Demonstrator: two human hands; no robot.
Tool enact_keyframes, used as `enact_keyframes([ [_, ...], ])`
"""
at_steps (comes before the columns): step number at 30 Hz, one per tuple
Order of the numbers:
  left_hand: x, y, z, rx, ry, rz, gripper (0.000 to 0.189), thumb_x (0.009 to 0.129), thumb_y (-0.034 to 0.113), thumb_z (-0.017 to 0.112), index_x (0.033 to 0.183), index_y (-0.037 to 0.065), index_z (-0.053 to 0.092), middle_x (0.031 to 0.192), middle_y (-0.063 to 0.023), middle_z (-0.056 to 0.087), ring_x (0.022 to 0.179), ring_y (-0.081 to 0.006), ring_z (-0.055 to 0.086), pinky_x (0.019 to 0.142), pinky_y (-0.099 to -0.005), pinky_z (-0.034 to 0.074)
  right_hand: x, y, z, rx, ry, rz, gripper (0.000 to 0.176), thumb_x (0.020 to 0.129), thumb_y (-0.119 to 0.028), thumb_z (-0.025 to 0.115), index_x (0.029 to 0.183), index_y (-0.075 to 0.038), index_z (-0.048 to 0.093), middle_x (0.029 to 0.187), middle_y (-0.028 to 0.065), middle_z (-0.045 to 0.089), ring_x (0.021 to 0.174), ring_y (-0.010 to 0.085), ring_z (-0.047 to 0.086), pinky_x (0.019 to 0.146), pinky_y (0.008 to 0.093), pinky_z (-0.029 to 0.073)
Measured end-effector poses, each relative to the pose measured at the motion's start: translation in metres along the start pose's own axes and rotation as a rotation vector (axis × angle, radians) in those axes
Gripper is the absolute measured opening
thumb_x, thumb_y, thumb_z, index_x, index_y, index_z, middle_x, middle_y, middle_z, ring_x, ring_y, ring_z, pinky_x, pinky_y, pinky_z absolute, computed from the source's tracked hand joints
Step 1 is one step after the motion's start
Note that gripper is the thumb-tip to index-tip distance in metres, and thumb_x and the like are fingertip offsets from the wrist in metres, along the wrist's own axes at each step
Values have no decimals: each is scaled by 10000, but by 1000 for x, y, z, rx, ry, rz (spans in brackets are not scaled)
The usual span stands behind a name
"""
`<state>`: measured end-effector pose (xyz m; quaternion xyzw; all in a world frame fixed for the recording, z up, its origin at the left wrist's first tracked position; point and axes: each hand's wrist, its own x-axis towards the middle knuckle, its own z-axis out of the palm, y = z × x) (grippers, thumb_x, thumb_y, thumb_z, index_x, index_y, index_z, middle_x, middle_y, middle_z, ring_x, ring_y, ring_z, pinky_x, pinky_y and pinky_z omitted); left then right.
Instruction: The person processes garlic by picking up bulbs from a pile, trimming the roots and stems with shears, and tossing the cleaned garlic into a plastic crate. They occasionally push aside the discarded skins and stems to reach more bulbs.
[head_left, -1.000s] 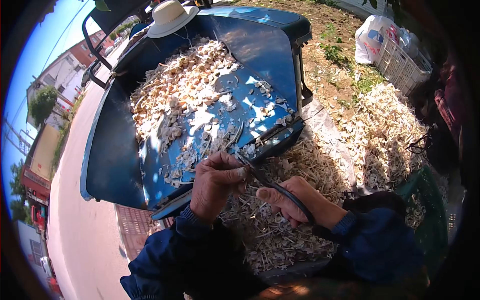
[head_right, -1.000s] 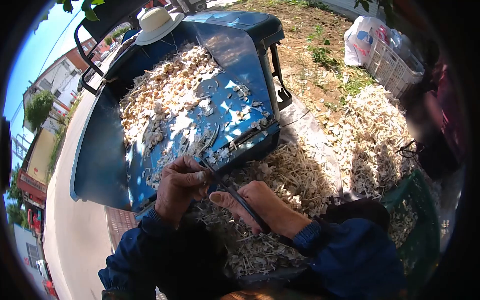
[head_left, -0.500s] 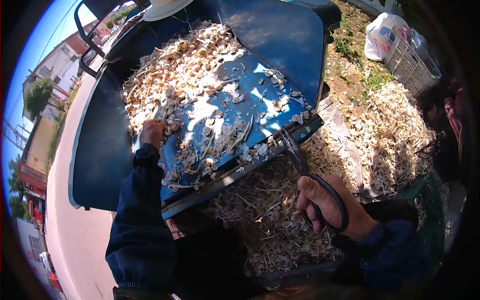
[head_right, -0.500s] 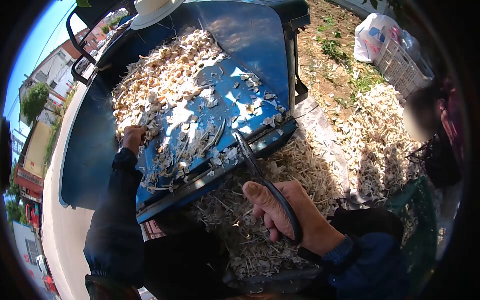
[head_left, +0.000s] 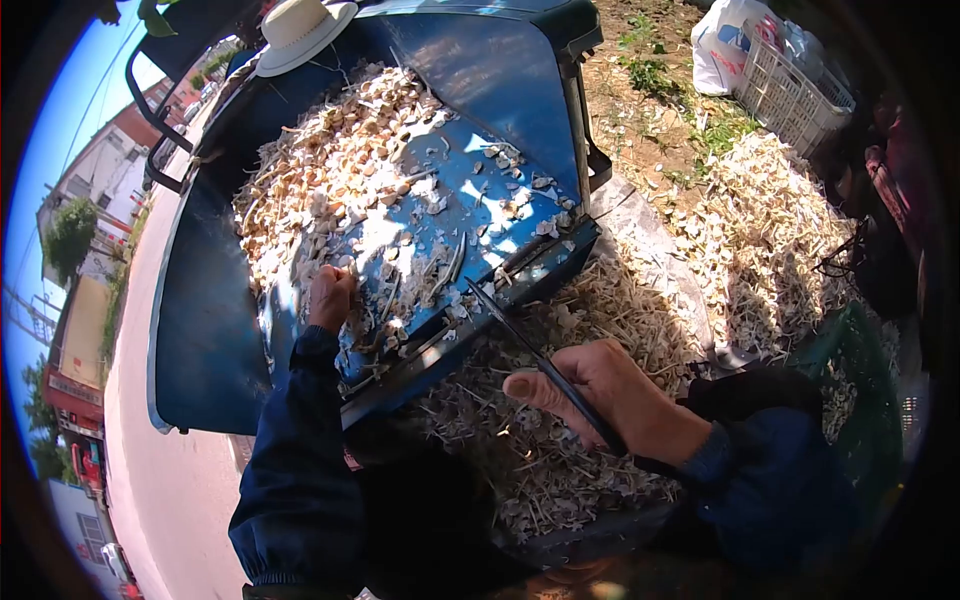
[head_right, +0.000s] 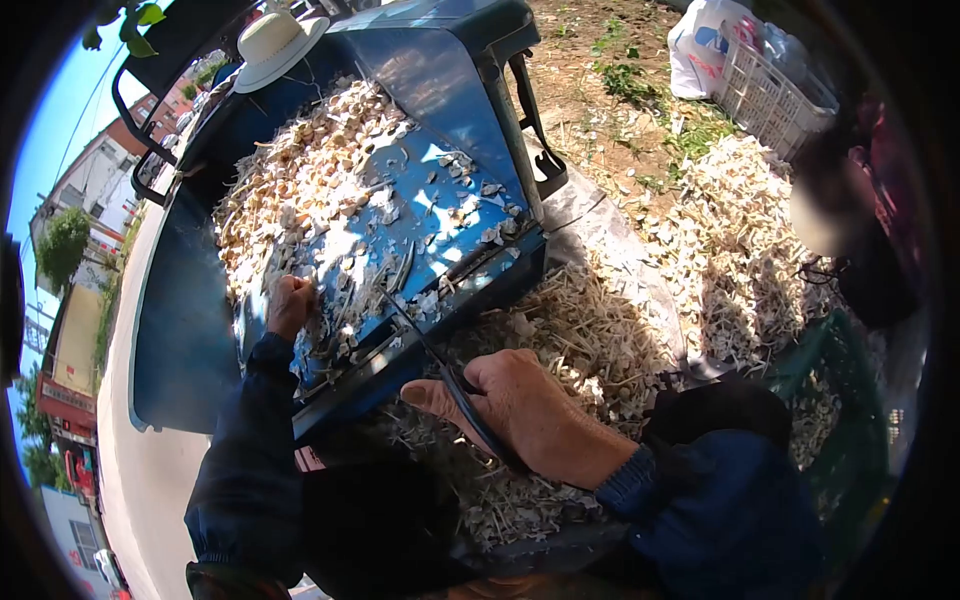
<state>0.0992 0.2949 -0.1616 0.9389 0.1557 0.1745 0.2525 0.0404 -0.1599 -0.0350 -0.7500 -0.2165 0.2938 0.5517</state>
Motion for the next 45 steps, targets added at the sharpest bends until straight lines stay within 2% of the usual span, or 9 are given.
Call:
enact_keyframes([
  [1, -13, 51, -17, -408, -161, -327, 152, 843, 140, 557, 731, 38, 548, 582, -10, 496, 472, -112, 463, 445, -265, 353, 1, -1, -1, -63, 29, -13, 616, 846, -553, 597, 579, -1, 535, 484, 65, 472, 441, 148, 530, 443, 311, 413],
  [7, -77, 176, -40, -840, -325, -266, 155, 883, 137, 542, 863, -9, 591, 678, -22, 546, 538, -83, 470, 503, -220, 360, 8, 4, 6, -389, 81, -93, 741, 830, -666, 496, 555, 20, 549, 491, 184, 512, 527, 335, 602, 562, 446, 467],
  [18, -133, 261, -38, -1007, -451, -195, 163, 872, 38, 565, 1004, -48, 606, 750, -27, 581, 559, -68, 486, 505, -199, 368, 7, 19, 11, -871, 424, -374, 658, 818, -598, 581, 666, 43, 576, 577, 177, 576, 527, 315, 610, 504, 388, 481],
  [23, -148, 270, -46, -953, -450, -320, 158, 862, 41, 583, 990, -44, 616, 749, -24, 599, 583, -59, 509, 504, -178, 388, -1, -1, 6, 316, -169, 132, 699, 865, -650, 471, 601, -5, 529, 427, 38, 439, 411, 145, 549, 408, 262, 432],
  [30, -111, 167, -56, -1382, -526, -561, 53, 792, 66, 526, 800, 26, 559, 712, -27, 532, 591, -88, 474, 469, -207, 337, 7, -5, 3, 574, -60, 296, 744, 804, -723, 485, 803, 20, 534, 587, 51, 513, 437, 123, 547, 418, 247, 472],
  [37, -36, 28, -69, -974, 138, -714, 150, 819, 176, 575, 747, 48, 543, 589, -22, 474, 469, -110, 414, 410, -239, 296, 6, -6, 3, 460, -103, 409, 741, 819, -706, 478, 792, 29, 571, 587, 51, 525, 457, 143, 553, 437, 261, 459],
  [39, -12, 19, -63, -586, 119, -471, 248, 865, 231, 581, 732, 22, 582, 581, -23, 516, 451, -108, 446, 410, -244, 318, 8, -7, 2, 388, -123, 402, 699, 853, -667, 468, 778, 18, 584, 592, 47, 534, 470, 146, 555, 461, 259, 454],
  [42, 26, -8, -44, 180, 179, 5, 242, 820, 197, 570, 726, -18, 629, 734, -185, 646, 615, -321, 620, 587, -404, 485, 10, -8, -1, 341, -112, 414, 692, 858, -659, 470, 785, 19, 586, 595, 45, 535, 477, 141, 557, 469, 258, 455],
  [45, 48, -44, -1, 431, 283, 16, 126, 753, 109, 559, 730, 14, 640, 769, -199, 633, 764, -411, 604, 682, -461, 486, 9, -14, -4, 325, -124, 389, 695, 864, -652, 466, 799, 29, 591, 593, 44, 532, 496, 136, 565, 483, 259, 460],
])
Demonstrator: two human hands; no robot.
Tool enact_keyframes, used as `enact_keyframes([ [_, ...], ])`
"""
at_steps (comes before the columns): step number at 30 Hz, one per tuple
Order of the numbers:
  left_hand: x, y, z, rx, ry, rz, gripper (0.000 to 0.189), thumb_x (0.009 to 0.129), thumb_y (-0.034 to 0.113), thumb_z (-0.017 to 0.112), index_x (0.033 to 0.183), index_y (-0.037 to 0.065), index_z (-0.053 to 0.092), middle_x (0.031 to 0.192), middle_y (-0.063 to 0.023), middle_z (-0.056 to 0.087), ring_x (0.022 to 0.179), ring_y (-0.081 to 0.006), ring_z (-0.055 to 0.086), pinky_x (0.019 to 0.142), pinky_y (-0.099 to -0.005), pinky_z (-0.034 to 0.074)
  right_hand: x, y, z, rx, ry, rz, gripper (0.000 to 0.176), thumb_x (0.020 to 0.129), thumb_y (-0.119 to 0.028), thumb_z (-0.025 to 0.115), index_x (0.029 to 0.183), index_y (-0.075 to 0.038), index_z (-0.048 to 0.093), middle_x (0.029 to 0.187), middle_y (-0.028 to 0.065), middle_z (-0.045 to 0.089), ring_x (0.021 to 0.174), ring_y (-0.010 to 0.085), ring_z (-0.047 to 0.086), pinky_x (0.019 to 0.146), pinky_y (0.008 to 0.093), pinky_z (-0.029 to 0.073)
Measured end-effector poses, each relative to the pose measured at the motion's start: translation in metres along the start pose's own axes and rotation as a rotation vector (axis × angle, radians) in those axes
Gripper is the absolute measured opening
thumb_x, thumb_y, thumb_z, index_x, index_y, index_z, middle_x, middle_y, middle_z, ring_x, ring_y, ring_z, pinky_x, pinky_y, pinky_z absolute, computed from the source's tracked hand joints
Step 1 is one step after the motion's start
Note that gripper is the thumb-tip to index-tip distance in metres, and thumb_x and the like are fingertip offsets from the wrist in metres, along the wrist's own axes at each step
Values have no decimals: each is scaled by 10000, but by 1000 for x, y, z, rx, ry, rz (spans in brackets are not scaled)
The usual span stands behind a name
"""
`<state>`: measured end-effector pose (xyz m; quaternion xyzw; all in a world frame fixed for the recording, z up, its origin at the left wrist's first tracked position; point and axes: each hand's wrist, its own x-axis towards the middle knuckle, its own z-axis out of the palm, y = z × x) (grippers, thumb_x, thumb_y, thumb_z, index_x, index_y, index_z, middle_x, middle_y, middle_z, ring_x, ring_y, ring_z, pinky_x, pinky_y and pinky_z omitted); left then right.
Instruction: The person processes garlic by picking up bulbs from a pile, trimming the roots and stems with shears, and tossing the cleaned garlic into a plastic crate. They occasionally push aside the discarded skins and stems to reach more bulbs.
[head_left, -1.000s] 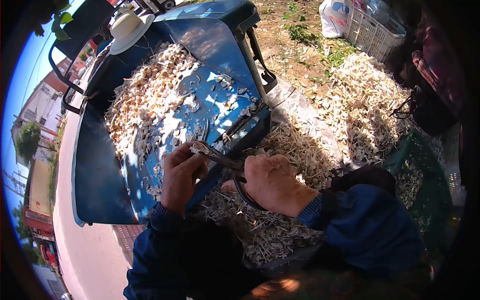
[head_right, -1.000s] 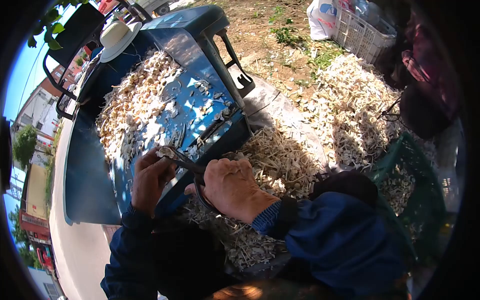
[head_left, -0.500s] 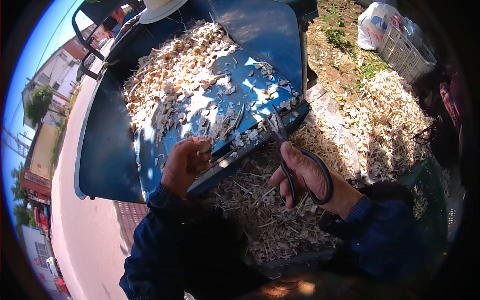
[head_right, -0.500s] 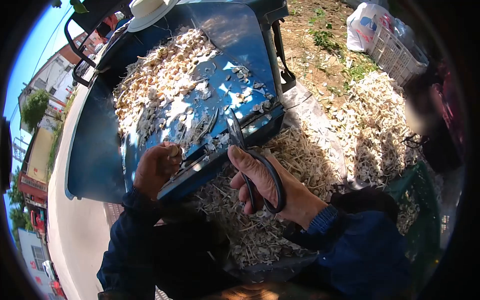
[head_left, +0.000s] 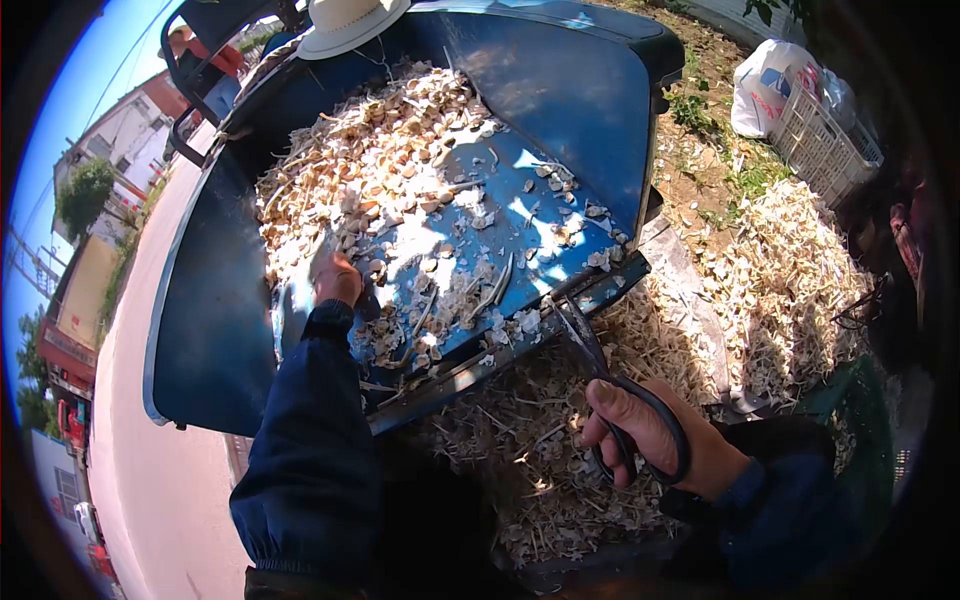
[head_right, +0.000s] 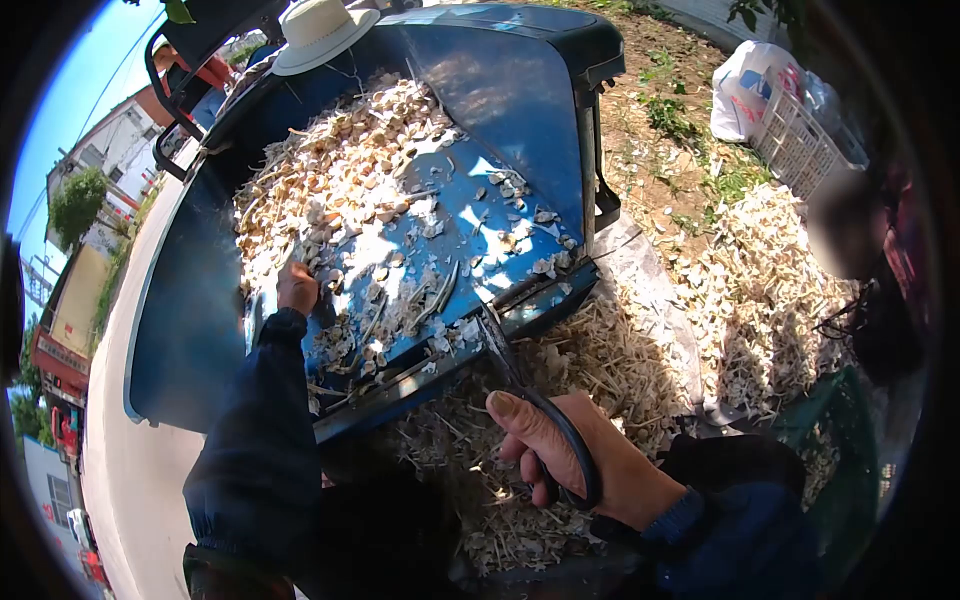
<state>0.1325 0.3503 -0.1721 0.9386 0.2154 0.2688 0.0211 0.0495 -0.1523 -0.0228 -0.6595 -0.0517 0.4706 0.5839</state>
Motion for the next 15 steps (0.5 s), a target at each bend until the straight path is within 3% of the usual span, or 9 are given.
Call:
enact_keyframes([
  [3, -12, 25, -4, -18, -21, -83, 116, 787, 79, 518, 794, 35, 626, 837, -228, 611, 849, -409, 584, 752, -472, 473, -2, -2, -3, -38, -29, -40, 710, 871, -651, 451, 806, 40, 595, 597, 46, 533, 506, 135, 569, 490, 261, 462],
  [4, -21, 32, -18, -99, 10, 17, 97, 769, 71, 519, 775, 35, 609, 790, -213, 596, 803, -393, 572, 718, -468, 466, -4, -3, -3, -56, -26, -38, 715, 872, -652, 447, 806, 44, 595, 598, 48, 534, 507, 134, 569, 490, 262, 462],
  [5, -24, 27, -22, 36, -83, 139, 92, 768, 77, 508, 755, 29, 584, 784, -208, 590, 799, -386, 565, 712, -476, 452, -6, -4, -2, -74, -26, -36, 720, 873, -653, 443, 805, 47, 595, 599, 49, 535, 507, 134, 569, 491, 263, 463],
  [7, -36, 15, -13, -34, 30, 299, 86, 776, 86, 494, 742, 26, 545, 772, -211, 555, 804, -399, 545, 706, -493, 433, -10, -4, -1, -87, -45, -65, 728, 873, -655, 440, 807, 54, 595, 594, 51, 535, 506, 135, 575, 488, 265, 471],
  [13, -62, 17, -20, -54, 167, 226, 118, 728, 126, 600, 732, 33, 527, 839, -193, 552, 839, -397, 544, 714, -481, 449, -25, -4, 5, -147, -64, -74, 719, 887, -633, 440, 794, 62, 599, 577, 50, 538, 485, 140, 584, 477, 265, 477],
  [14, -62, 15, -25, 34, 164, 255, 108, 721, 87, 576, 794, 15, 545, 823, -167, 568, 728, -339, 574, 614, -440, 465, -28, -4, 4, -175, -62, -98, 721, 883, -635, 447, 793, 62, 604, 567, 53, 539, 485, 142, 581, 473, 270, 468],
  [15, -55, 16, -34, 37, 180, 256, 108, 721, 87, 576, 794, 15, 545, 823, -167, 568, 728, -339, 574, 614, -440, 465, -30, -4, 3, -181, -62, -112, 721, 883, -635, 447, 793, 62, 604, 567, 53, 539, 485, 142, 581, 473, 270, 468],
])
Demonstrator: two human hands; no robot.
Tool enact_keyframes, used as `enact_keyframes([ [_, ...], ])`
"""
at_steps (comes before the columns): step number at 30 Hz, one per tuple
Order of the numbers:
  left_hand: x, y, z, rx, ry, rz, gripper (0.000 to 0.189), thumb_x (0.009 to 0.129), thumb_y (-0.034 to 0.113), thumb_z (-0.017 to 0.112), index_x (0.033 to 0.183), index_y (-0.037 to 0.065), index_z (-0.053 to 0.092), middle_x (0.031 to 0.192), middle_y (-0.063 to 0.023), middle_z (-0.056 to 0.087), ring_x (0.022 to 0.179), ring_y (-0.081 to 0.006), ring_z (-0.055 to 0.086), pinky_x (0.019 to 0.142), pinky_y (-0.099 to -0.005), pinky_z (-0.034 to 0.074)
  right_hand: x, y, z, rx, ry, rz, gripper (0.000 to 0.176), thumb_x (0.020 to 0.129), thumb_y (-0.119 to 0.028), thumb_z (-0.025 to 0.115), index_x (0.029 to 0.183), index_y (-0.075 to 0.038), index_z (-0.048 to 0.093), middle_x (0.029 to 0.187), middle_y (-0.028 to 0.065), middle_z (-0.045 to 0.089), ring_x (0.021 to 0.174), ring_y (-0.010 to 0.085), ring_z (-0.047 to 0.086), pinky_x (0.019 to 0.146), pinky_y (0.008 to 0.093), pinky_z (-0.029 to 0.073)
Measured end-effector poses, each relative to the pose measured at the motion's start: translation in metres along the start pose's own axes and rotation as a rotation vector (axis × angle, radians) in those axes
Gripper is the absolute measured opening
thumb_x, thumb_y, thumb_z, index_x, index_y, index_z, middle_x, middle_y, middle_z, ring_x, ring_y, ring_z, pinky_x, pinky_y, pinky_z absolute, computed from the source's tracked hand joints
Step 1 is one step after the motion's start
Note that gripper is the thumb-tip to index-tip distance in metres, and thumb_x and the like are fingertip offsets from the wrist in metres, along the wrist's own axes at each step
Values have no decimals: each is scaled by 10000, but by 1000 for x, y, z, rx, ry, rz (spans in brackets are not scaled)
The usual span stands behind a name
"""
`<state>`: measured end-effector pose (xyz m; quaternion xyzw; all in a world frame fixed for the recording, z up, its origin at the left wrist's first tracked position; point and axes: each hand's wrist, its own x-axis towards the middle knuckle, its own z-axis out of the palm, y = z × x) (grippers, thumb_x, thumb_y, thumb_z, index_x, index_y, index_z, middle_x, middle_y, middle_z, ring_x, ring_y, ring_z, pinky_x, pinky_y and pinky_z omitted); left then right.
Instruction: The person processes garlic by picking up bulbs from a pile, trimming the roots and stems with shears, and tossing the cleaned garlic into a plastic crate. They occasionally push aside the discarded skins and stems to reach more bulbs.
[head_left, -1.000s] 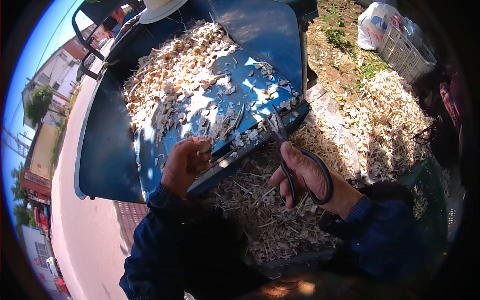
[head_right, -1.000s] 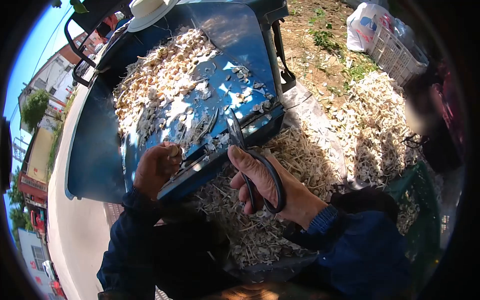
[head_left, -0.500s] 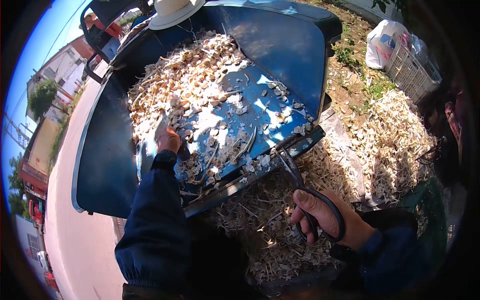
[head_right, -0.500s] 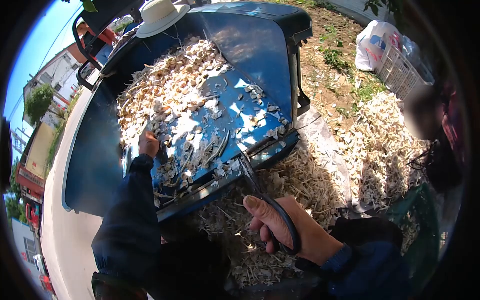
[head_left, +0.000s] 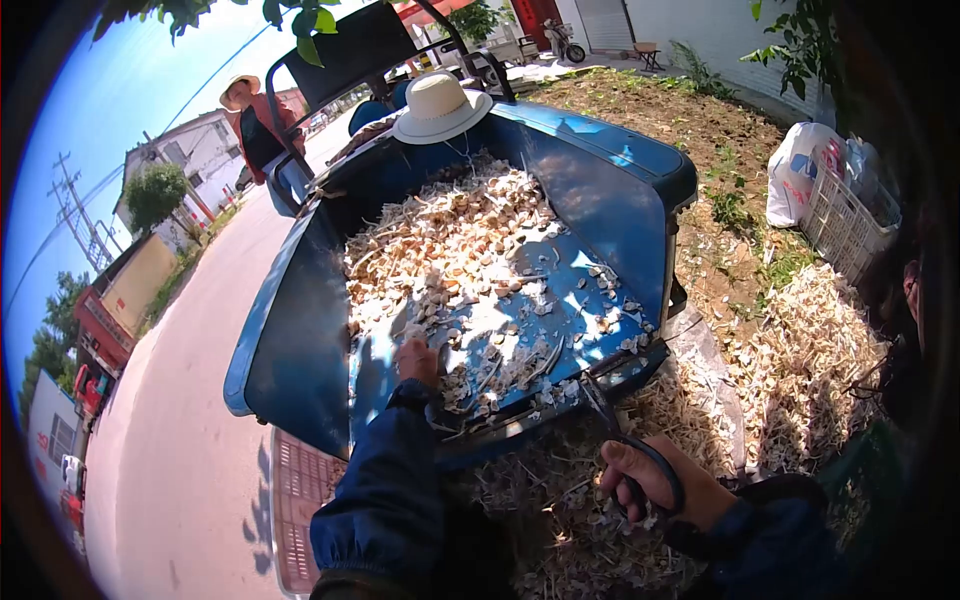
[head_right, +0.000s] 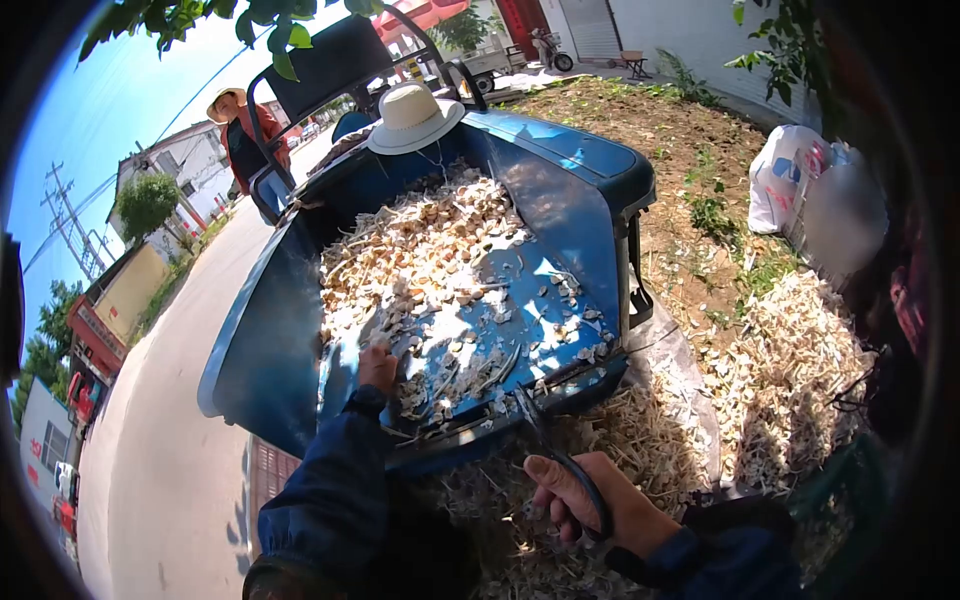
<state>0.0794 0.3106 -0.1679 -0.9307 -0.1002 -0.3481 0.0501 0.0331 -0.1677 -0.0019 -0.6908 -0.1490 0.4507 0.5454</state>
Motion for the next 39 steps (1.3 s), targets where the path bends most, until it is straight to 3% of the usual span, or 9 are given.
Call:
enact_keyframes([
  [2, 17, -6, -17, -779, -384, -940, 168, 725, 33, 535, 888, 1, 558, 791, -132, 572, 566, -249, 548, 478, -374, 433, -2, -1, -2, 38, -9, -52, 717, 879, -635, 456, 788, 59, 608, 563, 55, 540, 485, 143, 577, 467, 274, 459],
  [6, 19, 10, -61, -1592, -49, -1365, 97, 797, 25, 508, 892, 5, 515, 701, -102, 534, 498, -199, 525, 406, -294, 374, -4, -4, -5, 16, 4, -93, 711, 879, -632, 463, 784, 57, 610, 565, 57, 542, 486, 143, 574, 465, 275, 458],
  [11, 32, 67, -139, -1843, -212, -1087, 150, 784, -11, 514, 931, 3, 535, 773, -85, 553, 630, -170, 532, 512, -231, 394, 12, -4, 2, 34, 83, -203, 688, 834, -650, 526, 696, 22, 582, 524, 47, 527, 413, 133, 543, 412, 265, 443],
  [14, 36, 112, -177, -1987, -535, -654, 65, 789, 41, 562, 852, 25, 563, 814, -52, 554, 658, -120, 489, 537, -189, 365, 36, 12, 1, -122, 184, -281, 638, 816, -627, 582, 661, -9, 552, 525, 64, 524, 420, 143, 533, 433, 302, 420],
  [18, 26, 165, -203, -1995, -556, -792, 80, 790, 55, 577, 863, 21, 576, 842, -59, 558, 665, -98, 475, 512, -191, 347, 39, 6, 11, -463, 353, -502, 592, 811, -577, 625, 614, -39, 474, 520, 55, 492, 427, 144, 470, 438, 315, 372],
  [23, 19, 202, -208, -1991, -626, -759, 144, 784, 46, 579, 915, -13, 589, 788, -83, 571, 530, -77, 407, 442, -186, 297, 43, 6, 17, -749, 487, -585, 629, 770, -624, 624, 727, -7, 511, 647, 150, 543, 615, 302, 575, 585, 409, 434],
  [30, 12, 214, -206, -1937, -621, -740, 190, 757, 30, 541, 934, -24, 588, 719, -95, 570, 466, -75, 377, 412, -200, 286, 41, 6, 21, -1065, 719, -679, 637, 759, -612, 621, 798, 18, 532, 729, 143, 576, 746, 290, 606, 694, 401, 427],
  [34, 10, 219, -209, -1922, -602, -788, 196, 749, 23, 538, 931, -34, 585, 685, -87, 546, 436, -81, 356, 401, -207, 285, 38, 10, 21, -1135, 727, -691, 626, 764, -602, 625, 790, 16, 532, 705, 138, 566, 711, 286, 609, 657, 393, 439],
  [39, 5, 213, -205, -1931, -678, -772, 172, 762, 40, 557, 907, -50, 576, 681, -88, 546, 430, -82, 363, 392, -212, 287, 47, 23, 21, -724, 502, -728, 554, 815, -508, 651, 671, 16, 546, 549, 123, 546, 476, 239, 573, 437, 350, 392],
])
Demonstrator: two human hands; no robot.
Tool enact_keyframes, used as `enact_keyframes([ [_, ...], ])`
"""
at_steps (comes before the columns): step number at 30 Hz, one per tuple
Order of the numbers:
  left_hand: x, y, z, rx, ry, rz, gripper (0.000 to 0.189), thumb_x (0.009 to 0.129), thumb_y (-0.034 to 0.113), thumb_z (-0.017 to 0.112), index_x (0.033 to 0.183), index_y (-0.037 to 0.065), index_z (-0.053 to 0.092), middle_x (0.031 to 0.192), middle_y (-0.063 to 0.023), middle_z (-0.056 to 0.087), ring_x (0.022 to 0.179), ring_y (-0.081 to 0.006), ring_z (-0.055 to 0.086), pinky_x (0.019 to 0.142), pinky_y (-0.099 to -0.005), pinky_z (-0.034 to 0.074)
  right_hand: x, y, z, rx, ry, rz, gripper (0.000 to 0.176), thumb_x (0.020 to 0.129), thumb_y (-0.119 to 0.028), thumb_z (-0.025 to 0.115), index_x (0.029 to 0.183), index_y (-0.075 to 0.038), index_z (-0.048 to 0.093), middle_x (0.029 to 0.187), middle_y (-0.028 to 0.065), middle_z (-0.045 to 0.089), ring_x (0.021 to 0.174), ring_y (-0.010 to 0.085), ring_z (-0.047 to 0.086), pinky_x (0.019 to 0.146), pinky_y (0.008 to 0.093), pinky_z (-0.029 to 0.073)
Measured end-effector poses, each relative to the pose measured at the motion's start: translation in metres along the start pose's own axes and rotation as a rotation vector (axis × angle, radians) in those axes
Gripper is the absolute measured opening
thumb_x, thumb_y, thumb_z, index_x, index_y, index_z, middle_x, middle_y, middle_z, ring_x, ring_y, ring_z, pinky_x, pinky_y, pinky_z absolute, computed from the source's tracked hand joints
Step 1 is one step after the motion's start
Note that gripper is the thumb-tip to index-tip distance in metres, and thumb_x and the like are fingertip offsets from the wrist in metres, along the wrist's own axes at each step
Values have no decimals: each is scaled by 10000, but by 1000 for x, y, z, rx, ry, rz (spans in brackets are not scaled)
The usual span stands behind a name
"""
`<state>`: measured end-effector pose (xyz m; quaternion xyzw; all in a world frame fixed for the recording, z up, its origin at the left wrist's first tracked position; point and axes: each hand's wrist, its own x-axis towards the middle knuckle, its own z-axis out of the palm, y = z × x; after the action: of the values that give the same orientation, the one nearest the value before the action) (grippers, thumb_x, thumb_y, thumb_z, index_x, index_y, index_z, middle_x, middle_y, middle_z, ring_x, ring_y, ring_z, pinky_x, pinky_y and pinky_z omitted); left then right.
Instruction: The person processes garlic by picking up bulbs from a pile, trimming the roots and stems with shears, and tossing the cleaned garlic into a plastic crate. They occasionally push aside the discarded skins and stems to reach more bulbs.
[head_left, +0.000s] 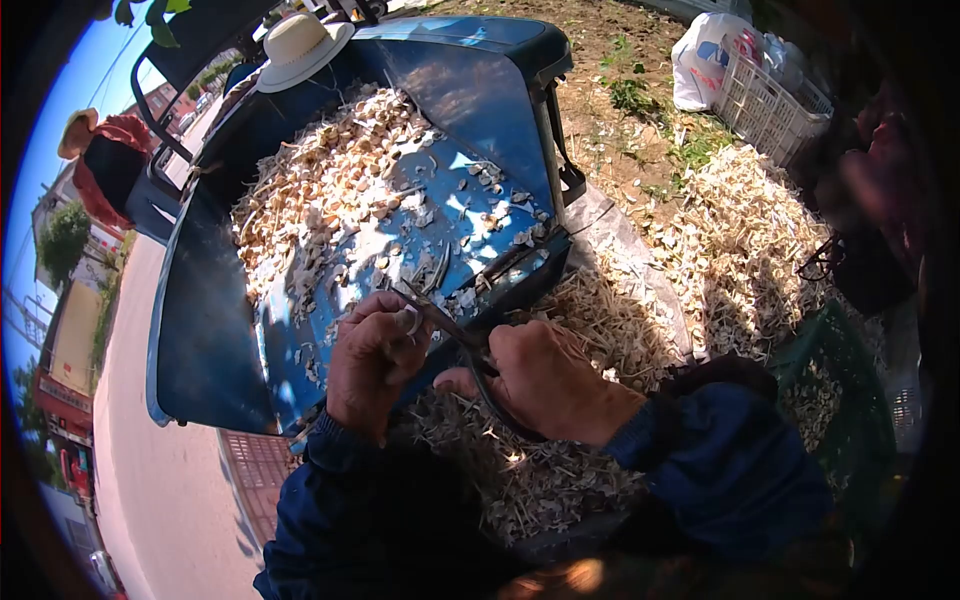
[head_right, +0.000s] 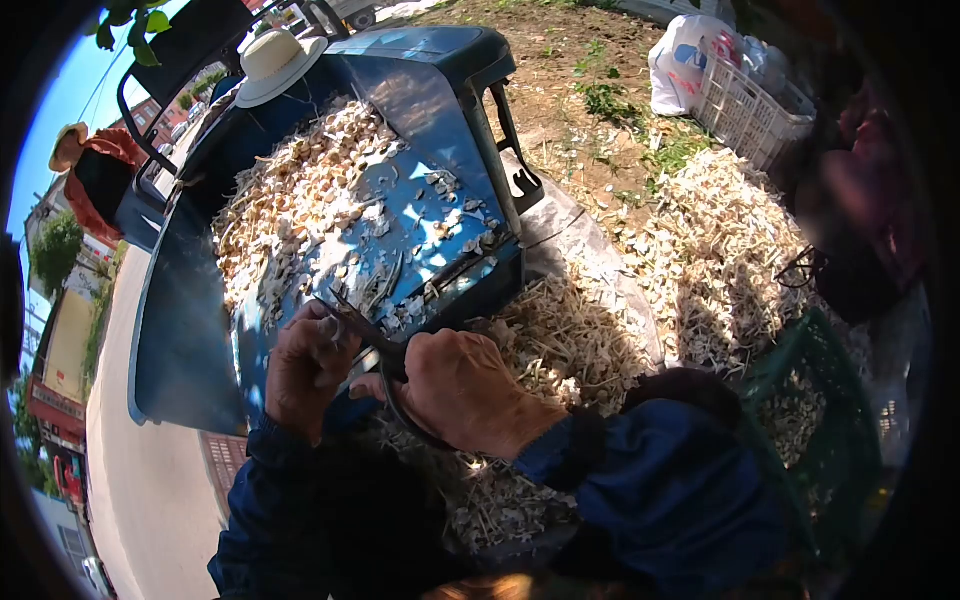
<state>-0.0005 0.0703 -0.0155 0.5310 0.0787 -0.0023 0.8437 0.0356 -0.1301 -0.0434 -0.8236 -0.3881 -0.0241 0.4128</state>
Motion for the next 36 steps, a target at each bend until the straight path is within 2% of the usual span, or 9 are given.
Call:
enact_keyframes([
  [5, -4, -7, -7, 95, 25, -48, 107, 771, 59, 583, 842, -18, 559, 671, -61, 525, 442, -78, 371, 392, -204, 272, -3, -5, -14, 459, -275, 263, 716, 818, -635, 568, 591, 43, 531, 467, 103, 488, 398, 197, 550, 422, 318, 444],
  [7, -5, -7, -18, 59, 93, -169, 116, 771, 54, 567, 870, -3, 550, 653, -47, 499, 440, -77, 357, 392, -205, 270, -6, -7, -24, 968, -317, 715, 735, 827, -681, 505, 631, 27, 533, 454, 27, 443, 394, 118, 521, 391, 264, 429],
  [14, 59, 20, -183, -179, 496, -38, 77, 835, 78, 576, 866, 15, 546, 723, -59, 524, 507, -107, 447, 370, -193, 282, -5, -8, -53, 992, -278, 859, 714, 829, -724, 426, 745, -24, 539, 552, 17, 492, 428, 117, 511, 399, 241, 401],
  [20, 148, 26, -232, 780, 594, 154, 86, 822, 74, 609, 828, 2, 657, 659, -130, 622, 562, -184, 574, 429, -307, 417, 1, -8, -57, 919, -298, 867, 782, 776, -754, 484, 662, 17, 553, 513, 28, 493, 410, 110, 531, 397, 232, 436],
  [22, 169, 10, -246, 1928, 390, 766, 113, 775, 79, 578, 766, 14, 669, 696, -195, 630, 627, -321, 611, 553, -417, 480, 3, -4, -57, 913, -313, 866, 783, 774, -755, 487, 657, 16, 552, 508, 29, 494, 406, 109, 529, 399, 231, 436],
  [26, 159, -1, -213, 2061, 227, 453, 161, 746, 110, 533, 735, -3, 647, 732, -245, 606, 734, -402, 609, 688, -469, 484, 1, -2, -58, 907, -350, 847, 779, 768, -756, 496, 631, 9, 548, 494, 32, 490, 401, 108, 530, 399, 231, 434],
  [31, 139, 5, -218, 1925, 266, 422, 124, 757, 83, 549, 738, -11, 628, 712, -213, 612, 649, -352, 608, 583, -427, 477, -3, -7, -60, 863, -384, 770, 765, 772, -749, 500, 611, -2, 543, 490, 31, 487, 398, 105, 528, 390, 237, 434],
  [33, 117, 23, -211, 794, 465, -70, 79, 777, 30, 563, 807, -23, 614, 715, -166, 633, 569, -233, 576, 503, -306, 438, -5, -9, -59, 825, -354, 721, 746, 778, -738, 506, 603, -14, 539, 483, 19, 477, 383, 96, 514, 373, 236, 427],
  [36, 84, 27, -167, 312, 338, -42, 115, 794, -4, 572, 907, -25, 566, 843, -163, 632, 614, -132, 528, 463, -202, 370, -6, -3, -51, 803, -383, 628, 676, 823, -655, 536, 669, 2, 568, 524, 15, 499, 404, 100, 531, 387, 232, 431],
])
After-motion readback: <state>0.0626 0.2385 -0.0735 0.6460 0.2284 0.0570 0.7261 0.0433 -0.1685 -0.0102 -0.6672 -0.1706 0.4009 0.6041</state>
